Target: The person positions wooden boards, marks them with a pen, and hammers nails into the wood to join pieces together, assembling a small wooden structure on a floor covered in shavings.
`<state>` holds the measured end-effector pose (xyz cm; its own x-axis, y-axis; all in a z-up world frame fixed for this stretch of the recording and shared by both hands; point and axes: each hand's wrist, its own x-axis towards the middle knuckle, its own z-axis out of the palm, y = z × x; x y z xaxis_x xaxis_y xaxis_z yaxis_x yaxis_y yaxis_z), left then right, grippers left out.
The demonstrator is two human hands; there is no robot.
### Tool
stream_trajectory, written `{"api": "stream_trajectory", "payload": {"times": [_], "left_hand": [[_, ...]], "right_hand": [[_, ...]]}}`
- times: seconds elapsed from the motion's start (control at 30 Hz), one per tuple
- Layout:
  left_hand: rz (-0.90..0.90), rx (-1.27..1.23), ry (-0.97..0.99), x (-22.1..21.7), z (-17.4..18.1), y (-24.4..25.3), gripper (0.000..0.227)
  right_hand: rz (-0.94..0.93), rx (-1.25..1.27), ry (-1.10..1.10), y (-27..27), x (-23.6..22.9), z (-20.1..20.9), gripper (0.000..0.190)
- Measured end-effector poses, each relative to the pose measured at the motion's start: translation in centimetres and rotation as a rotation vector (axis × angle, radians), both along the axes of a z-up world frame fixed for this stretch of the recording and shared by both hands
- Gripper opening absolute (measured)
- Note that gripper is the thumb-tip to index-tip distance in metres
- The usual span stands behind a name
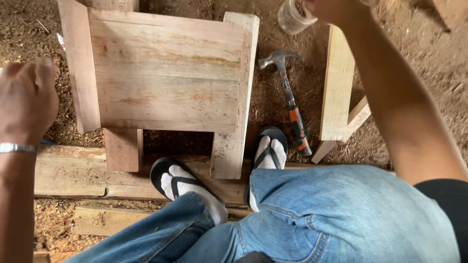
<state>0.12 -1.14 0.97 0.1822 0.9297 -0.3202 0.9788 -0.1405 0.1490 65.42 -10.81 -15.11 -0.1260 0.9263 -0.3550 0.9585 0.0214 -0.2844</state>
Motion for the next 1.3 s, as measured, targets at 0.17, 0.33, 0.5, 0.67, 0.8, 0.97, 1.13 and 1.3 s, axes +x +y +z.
{"api": "stream_trajectory", "payload": {"times": [0.17, 0.33, 0.5, 0.67, 0.8, 0.97, 1.13, 1.3], "left_hand": [[-0.212, 0.208, -0.120, -1.4, 2.7, -3.1, 0.051], [0.030, 0.081, -0.218, -1.7, 3.9, -4.5, 0.048], [0.207, -0.083, -0.340, -2.3, 1.7, -3.3, 0.051], [0.147, -0.090, -0.302, -1.3, -0.9, -2.5, 0.037], [-0.047, 0.027, -0.299, -0.4, -2.0, -3.3, 0.032], [-0.006, 0.004, -0.284, -1.5, -2.7, -3.2, 0.033], [0.028, 0.056, -0.367, -3.2, -4.4, -2.7, 0.029], [-0.127, 0.148, -0.365, -1.5, -5.8, -2.7, 0.020]], "right_hand": [[0.021, -0.469, -0.301, 5.2, -3.2, -0.2, 0.042], [0.006, -0.588, -0.403, 6.1, -6.3, 2.0, 0.044], [0.039, -0.621, -0.475, 6.1, -7.5, 3.6, 0.038], [0.082, -0.649, -0.486, 5.4, -9.0, 4.4, 0.034], [0.108, -0.649, -0.526, 5.5, -9.5, 5.8, 0.032], [0.196, -0.654, -0.609, 5.7, -11.1, 9.4, 0.033], [0.541, -0.690, -0.719, 6.0, -16.7, 15.4, 0.036], [0.421, -0.554, -0.364, 4.3, -27.1, 11.5, 0.025]]}}
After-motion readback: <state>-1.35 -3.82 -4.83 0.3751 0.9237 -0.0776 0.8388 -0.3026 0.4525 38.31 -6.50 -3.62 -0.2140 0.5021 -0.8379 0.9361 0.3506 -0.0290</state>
